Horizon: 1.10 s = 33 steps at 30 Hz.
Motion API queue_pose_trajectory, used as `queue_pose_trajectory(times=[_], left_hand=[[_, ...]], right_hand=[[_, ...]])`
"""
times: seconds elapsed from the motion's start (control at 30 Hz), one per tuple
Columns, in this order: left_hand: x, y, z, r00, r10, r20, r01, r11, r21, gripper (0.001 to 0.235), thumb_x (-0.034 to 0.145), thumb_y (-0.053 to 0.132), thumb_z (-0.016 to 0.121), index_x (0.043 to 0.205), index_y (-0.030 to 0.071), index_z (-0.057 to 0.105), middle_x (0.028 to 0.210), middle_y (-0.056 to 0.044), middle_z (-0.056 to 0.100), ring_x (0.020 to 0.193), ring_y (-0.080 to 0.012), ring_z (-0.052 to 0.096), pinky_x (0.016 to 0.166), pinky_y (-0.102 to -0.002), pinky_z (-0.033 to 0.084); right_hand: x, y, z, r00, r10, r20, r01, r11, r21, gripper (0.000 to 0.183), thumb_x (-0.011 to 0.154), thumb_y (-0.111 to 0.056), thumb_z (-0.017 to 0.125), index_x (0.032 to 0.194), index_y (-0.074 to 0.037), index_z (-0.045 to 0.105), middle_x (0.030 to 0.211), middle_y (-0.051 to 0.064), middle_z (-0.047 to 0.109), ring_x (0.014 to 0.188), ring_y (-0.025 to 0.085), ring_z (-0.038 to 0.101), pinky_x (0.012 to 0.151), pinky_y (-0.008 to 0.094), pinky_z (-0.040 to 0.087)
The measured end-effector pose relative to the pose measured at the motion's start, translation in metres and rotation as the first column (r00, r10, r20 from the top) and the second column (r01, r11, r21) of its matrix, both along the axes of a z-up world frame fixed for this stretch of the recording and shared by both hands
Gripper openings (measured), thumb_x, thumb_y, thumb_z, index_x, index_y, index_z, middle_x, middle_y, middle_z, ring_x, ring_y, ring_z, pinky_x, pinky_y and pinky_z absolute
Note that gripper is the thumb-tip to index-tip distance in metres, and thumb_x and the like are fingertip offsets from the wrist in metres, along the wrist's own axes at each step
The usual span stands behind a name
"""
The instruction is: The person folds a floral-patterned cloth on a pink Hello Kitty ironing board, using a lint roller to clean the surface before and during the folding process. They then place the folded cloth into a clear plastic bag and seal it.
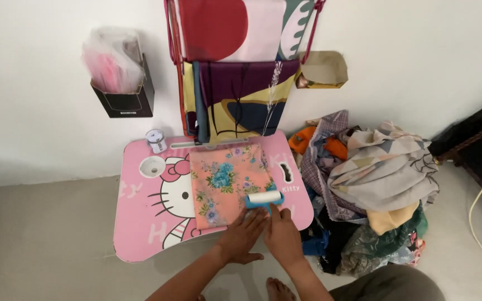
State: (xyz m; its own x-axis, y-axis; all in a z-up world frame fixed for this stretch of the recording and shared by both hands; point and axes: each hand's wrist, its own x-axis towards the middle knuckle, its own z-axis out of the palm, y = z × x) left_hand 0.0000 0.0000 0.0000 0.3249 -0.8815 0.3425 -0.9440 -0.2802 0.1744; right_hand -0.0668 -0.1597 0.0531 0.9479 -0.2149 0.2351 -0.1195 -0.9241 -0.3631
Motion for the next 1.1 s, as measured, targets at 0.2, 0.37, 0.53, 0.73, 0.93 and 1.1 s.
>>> queue_pose_trajectory(times=[0.2, 0.37, 0.53, 0.73, 0.93, 1.1], left_hand=[[0.002, 0.001, -0.004, 0.999, -0.016, -0.04, 0.017, 1.0, 0.005, 0.108, 0.076, 0.059, 0.067, 0.153, -0.007, 0.03, 0.164, -0.023, 0.026, 0.155, -0.0385, 0.016, 0.125, -0.056, 0.007], [0.003, 0.001, -0.004, 1.0, 0.017, -0.008, -0.016, 0.998, 0.054, 0.11, 0.075, 0.062, 0.065, 0.154, -0.006, 0.032, 0.165, -0.025, 0.026, 0.155, -0.0381, 0.016, 0.126, -0.054, 0.004], [0.001, 0.004, -0.001, 0.999, 0.019, -0.035, -0.018, 0.999, 0.036, 0.108, 0.075, 0.058, 0.066, 0.153, -0.006, 0.031, 0.168, -0.024, 0.021, 0.157, -0.037, 0.014, 0.126, -0.053, 0.005], [0.001, 0.013, -0.01, 0.996, 0.056, 0.07, -0.058, 0.998, 0.025, 0.111, 0.074, 0.059, 0.069, 0.156, -0.005, 0.029, 0.163, -0.025, 0.03, 0.154, -0.0384, 0.022, 0.126, -0.053, 0.011], [-0.005, 0.016, -0.009, 0.999, 0.049, -0.02, -0.05, 0.998, -0.048, 0.057, 0.085, 0.038, 0.06, 0.12, -0.007, 0.06, 0.127, -0.027, 0.062, 0.116, -0.0415, 0.048, 0.109, -0.054, 0.03], [0.002, 0.017, -0.017, 0.998, 0.02, -0.055, -0.009, 0.98, 0.198, 0.067, 0.081, 0.053, 0.068, 0.12, -0.002, 0.065, 0.127, -0.019, 0.064, 0.116, -0.0349, 0.053, 0.109, -0.047, 0.031]], right_hand=[[0.079, -0.013, -0.012, 0.998, 0.02, 0.065, -0.019, 1.0, -0.021, 0.049, 0.088, -0.011, 0.058, 0.137, -0.006, 0.056, 0.097, 0.02, 0.061, 0.063, 0.041, 0.064, 0.058, 0.051, 0.055], [0.168, -0.028, -0.02, 0.995, 0.063, 0.076, -0.058, 0.996, -0.065, 0.044, 0.09, -0.01, 0.054, 0.133, -0.003, 0.056, 0.101, 0.023, 0.062, 0.066, 0.042, 0.064, 0.058, 0.051, 0.055], [0.195, -0.032, -0.014, 0.997, 0.065, 0.033, -0.064, 0.998, -0.026, 0.044, 0.092, -0.013, 0.054, 0.136, -0.005, 0.054, 0.108, 0.026, 0.063, 0.072, 0.047, 0.067, 0.066, 0.058, 0.056], [0.087, 0.012, 0.038, 0.993, 0.113, 0.03, -0.112, 0.993, -0.021, 0.041, 0.092, -0.012, 0.055, 0.133, -0.008, 0.059, 0.091, 0.018, 0.065, 0.063, 0.034, 0.066, 0.057, 0.045, 0.058], [0.022, 0.067, 0.019, 0.994, 0.095, -0.048, -0.093, 0.995, 0.029, 0.045, 0.085, -0.014, 0.06, 0.13, -0.011, 0.057, 0.105, 0.019, 0.063, 0.07, 0.041, 0.068, 0.058, 0.049, 0.056], [0.106, 0.064, 0.0, 0.984, 0.176, 0.025, -0.176, 0.984, -0.016, 0.044, 0.087, -0.008, 0.058, 0.131, -0.004, 0.054, 0.097, 0.019, 0.06, 0.065, 0.037, 0.063, 0.057, 0.048, 0.054]])
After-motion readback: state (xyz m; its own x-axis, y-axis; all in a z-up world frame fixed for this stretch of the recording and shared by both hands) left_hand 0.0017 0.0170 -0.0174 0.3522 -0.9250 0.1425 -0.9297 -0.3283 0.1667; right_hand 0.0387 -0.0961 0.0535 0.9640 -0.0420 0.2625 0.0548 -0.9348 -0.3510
